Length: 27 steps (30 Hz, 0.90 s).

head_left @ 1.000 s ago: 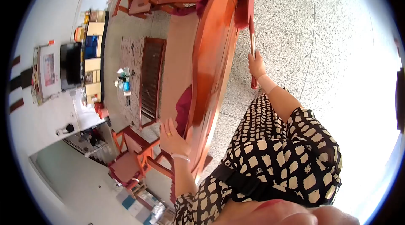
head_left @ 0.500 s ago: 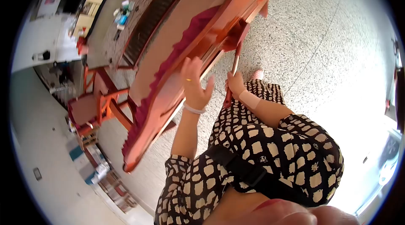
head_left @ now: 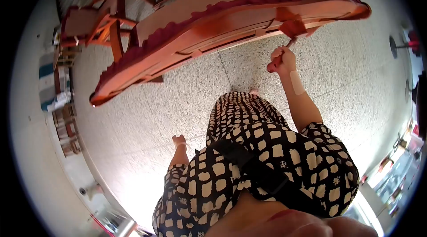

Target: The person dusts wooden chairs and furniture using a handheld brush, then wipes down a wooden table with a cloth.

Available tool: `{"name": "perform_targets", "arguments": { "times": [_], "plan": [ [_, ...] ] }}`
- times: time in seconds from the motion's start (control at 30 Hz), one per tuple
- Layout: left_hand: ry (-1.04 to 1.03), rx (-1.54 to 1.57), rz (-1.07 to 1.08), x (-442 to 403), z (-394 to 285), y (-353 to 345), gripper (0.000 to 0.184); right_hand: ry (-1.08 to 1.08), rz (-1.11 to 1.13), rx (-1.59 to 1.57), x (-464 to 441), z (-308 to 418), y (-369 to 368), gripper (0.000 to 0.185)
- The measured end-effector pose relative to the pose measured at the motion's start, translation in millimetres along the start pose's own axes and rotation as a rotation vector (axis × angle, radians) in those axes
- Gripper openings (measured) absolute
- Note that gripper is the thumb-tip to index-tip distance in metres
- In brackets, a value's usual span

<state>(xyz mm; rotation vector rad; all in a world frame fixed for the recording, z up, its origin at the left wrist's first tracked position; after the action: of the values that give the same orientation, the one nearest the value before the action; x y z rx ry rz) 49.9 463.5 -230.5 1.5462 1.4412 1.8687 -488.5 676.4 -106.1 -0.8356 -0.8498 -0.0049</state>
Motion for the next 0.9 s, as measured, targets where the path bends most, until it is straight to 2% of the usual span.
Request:
{"name": "perform_targets", "arguments": {
  "times": [0.03,0.07,0.13,0.17,0.2,0.27,0.3,0.33,0.37,0.4,0.47,0.53,0.57,0.7,0.8,0.9],
  "plan": [
    [-0.011,0.076,0.015,-26.4,39.0,-20.0,0.051,-0.001,0.011,0.031,-2.6,-9.7,-4.1,0.011],
    [-0.026,0.147,0.029,-45.6,71.4,-39.3,0.052,-0.098,-0.009,0.025,-6.5,-21.8,-5.1,0.011],
    [-0.028,0.207,0.076,-17.3,84.9,-60.6,0.051,-0.291,-0.058,0.008,-21.1,-45.2,1.0,0.012],
    [0.06,0.352,0.174,32.6,61.7,-57.3,0.05,-0.471,-0.001,-0.154,-39.3,-58.1,10.1,0.012],
    [0.112,0.495,0.245,59.6,51.7,-67.3,0.051,-0.513,0.039,-0.21,-41.2,-60.6,8.4,0.012],
    [-0.235,0.248,0.346,48.7,57.6,-107.2,0.053,-0.612,0.119,-0.32,-38.6,-70.9,-0.3,0.013],
    [-0.418,0.158,0.307,104.5,8.9,-76.7,0.054,-0.565,0.094,-0.332,-34.5,-69.6,-3.8,0.009],
    [-0.418,0.226,0.357,131.0,-18.0,-65.9,0.055,-0.458,0.106,-0.304,-29.0,-62.2,-9.3,0.008],
    [-0.561,0.237,0.338,139.6,-28.5,-62.1,0.054,-0.346,0.121,-0.274,-20.3,-50.8,-17.8,0.009],
    [-0.67,0.211,0.318,142.7,-35.1,-58.1,0.054,-0.259,0.022,-0.246,-1.7,-36.4,-27.3,0.007],
    [-0.662,0.242,0.311,146.4,-46.5,-47.1,0.054,-0.286,0.263,-0.371,27.7,-5.9,-50.4,0.007],
    [-0.628,0.383,0.293,124.0,-34.3,-53.0,0.054,-0.232,0.361,-0.389,55.7,23.7,-75.8,0.004],
    [-0.564,0.414,0.279,117.5,-30.2,-53.5,0.053,-0.355,0.359,-0.55,88.2,27.4,-99.8,0.005],
    [-0.444,0.334,0.201,59.6,32.5,-82.2,0.053,-0.213,0.48,-0.357,132.6,4.4,-117.4,0.002],
    [-0.323,0.291,0.257,54.4,55.9,-69.4,0.056,0.006,0.47,0.098,138.5,-47.1,-112.4,0.004],
    [-0.35,0.395,0.244,30.4,76.7,-58.0,0.053,-0.041,0.439,0.11,96.5,-103.3,-84.8,0.009]
  ]
}}
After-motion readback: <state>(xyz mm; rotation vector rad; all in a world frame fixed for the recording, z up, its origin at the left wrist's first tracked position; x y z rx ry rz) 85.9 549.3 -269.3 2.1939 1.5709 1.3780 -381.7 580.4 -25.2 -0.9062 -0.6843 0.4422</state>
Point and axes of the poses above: each hand's wrist, its own x-axis away from the middle knuckle, its own y-axis out of the back of the hand, z = x × y, the point moved 4 cm from there along -x, towards the middle knuckle
